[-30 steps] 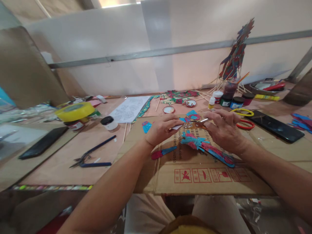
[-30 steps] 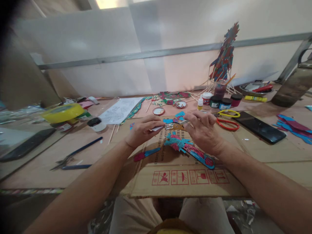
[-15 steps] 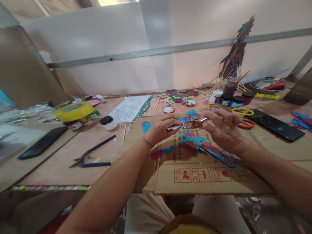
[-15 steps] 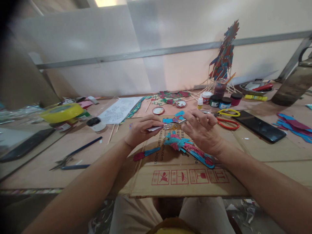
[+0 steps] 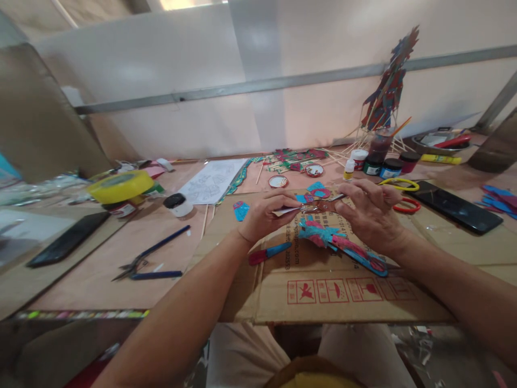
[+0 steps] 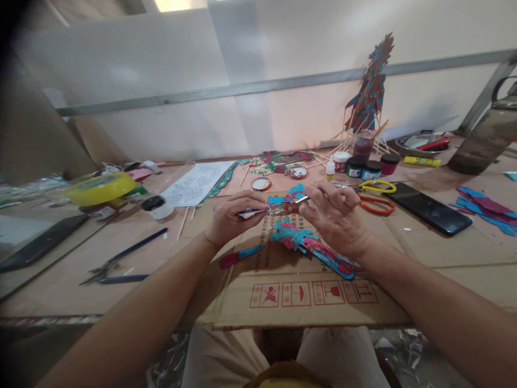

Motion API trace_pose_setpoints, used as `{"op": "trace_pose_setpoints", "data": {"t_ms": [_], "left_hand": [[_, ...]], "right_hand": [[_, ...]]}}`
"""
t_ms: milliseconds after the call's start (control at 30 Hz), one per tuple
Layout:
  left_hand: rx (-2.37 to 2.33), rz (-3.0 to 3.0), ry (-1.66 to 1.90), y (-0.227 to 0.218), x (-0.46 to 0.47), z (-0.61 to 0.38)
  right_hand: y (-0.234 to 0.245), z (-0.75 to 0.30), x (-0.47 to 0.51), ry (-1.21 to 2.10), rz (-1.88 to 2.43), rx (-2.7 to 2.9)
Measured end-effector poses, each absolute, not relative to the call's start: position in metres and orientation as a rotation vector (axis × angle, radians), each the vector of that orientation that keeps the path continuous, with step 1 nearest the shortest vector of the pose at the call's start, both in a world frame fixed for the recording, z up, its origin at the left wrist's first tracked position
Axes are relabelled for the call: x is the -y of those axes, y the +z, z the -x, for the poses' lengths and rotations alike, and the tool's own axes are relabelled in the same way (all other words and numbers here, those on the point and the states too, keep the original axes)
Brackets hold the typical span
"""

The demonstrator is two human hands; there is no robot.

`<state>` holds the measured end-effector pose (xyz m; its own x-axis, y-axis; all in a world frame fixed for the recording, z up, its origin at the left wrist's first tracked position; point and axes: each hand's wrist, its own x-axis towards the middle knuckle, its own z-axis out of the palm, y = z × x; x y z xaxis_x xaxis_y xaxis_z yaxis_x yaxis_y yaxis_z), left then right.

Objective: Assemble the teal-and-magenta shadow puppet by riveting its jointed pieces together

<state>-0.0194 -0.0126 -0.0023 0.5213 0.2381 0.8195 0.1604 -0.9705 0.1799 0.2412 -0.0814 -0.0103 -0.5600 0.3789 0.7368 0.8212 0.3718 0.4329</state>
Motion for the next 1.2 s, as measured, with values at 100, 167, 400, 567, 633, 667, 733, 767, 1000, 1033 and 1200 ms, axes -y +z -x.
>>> {"op": "trace_pose_setpoints", "data": {"t_ms": [100,167,400,567,633,667,733,767,1000,1033,1200], "left_hand": [[-0.317,-2.622,1.474,-0.003,0.013,0.018],[-0.293,-2.598,1.462,-0.003,0.013,0.018],[-0.289,-2.636,1.379,0.002,0.020,0.023],[-0.264,-2.659,1.421,0.004,0.023,0.022],[-0.229,-2.685,1.408,0.005,0.025,0.021],[-0.211,-2.702,1.399,0.006,0.026,0.021],[-0.184,-2.732,1.386,0.008,0.028,0.020],[-0.174,-2.741,1.384,0.009,0.029,0.020],[-0.158,-2.806,1.362,0.012,0.036,0.023],[-0.161,-2.823,1.353,0.012,0.036,0.024],[-0.143,-2.842,1.334,0.009,0.037,0.025]], "right_hand": [[-0.008,-0.240,0.083,-1.104,1.040,2.108],[-0.007,-0.240,0.084,-1.095,1.045,2.120],[-0.004,-0.244,0.081,-1.090,0.949,2.131],[-0.002,-0.246,0.081,-1.104,0.918,2.118],[-0.002,-0.247,0.082,-1.108,0.921,2.113],[-0.001,-0.247,0.083,-1.103,0.918,2.111],[0.000,-0.247,0.084,-1.074,0.906,2.113],[0.002,-0.247,0.084,-1.053,0.894,2.118],[0.007,-0.248,0.087,-1.018,0.812,2.121],[0.007,-0.248,0.087,-1.029,0.801,2.117],[0.007,-0.248,0.088,-1.051,0.788,2.090]]}}
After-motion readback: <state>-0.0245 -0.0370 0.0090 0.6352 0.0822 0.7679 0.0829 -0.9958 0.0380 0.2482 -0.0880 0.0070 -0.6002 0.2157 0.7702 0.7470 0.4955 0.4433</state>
